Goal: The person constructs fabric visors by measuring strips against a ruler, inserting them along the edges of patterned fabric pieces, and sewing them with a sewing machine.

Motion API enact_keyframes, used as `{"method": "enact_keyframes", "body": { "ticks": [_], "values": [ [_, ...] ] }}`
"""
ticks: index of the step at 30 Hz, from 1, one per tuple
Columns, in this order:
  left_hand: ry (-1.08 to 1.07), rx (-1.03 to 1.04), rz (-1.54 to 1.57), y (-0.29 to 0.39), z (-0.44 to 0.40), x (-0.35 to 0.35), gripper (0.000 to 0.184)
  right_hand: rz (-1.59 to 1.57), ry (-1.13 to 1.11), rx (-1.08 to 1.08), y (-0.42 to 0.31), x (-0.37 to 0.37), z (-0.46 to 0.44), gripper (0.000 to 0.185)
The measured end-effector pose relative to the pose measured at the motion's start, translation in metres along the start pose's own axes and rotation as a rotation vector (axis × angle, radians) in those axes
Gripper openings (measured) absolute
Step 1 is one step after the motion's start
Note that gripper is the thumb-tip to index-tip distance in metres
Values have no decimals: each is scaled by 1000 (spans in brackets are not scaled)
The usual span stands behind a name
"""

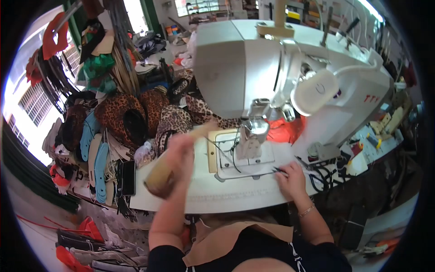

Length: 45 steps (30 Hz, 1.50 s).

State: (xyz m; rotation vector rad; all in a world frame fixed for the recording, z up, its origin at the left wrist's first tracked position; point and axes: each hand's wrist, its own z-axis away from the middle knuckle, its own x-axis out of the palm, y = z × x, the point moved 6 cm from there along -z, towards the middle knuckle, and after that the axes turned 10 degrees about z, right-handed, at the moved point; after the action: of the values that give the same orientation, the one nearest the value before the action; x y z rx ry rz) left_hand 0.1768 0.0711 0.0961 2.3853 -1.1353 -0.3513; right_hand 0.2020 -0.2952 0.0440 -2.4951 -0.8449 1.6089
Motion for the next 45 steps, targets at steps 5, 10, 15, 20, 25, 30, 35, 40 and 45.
{"method": "enact_keyframes", "body": {
  "ticks": [5, 10, 15, 20, 25, 30, 35, 40, 45],
  "values": [
    [-214, -822, 198, -103, -143, 38, 24, 108, 49, -130, 18, 12, 7, 16],
    [-433, -764, -266, -167, -168, 130, 23, 41, 251, -125, 46, 7, -69, 11],
    [-542, -362, -519, -149, -118, 186, 22, 98, 107, 30, -6, -19, -147, 17],
    [-483, -34, -358, -76, -75, 163, 21, 404, -133, -130, 14, 28, -175, 22],
    [-480, -71, -264, -2, -15, 103, 25, 288, -20, -323, 62, 85, -175, 18],
    [-475, -110, 109, 61, 59, 95, 24, 336, 38, -432, 5, 10, -144, 17],
    [-602, -13, 94, 128, 65, 141, 28, 162, 187, -733, -50, -69, -45, 22],
    [-922, -269, 304, 123, 115, 146, 15, 145, 108, -332, -10, -115, 17, 19],
    [-971, -385, 211, 120, 160, 116, 11, -146, -247, -291, -21, -66, 57, 38]
  ]
}}
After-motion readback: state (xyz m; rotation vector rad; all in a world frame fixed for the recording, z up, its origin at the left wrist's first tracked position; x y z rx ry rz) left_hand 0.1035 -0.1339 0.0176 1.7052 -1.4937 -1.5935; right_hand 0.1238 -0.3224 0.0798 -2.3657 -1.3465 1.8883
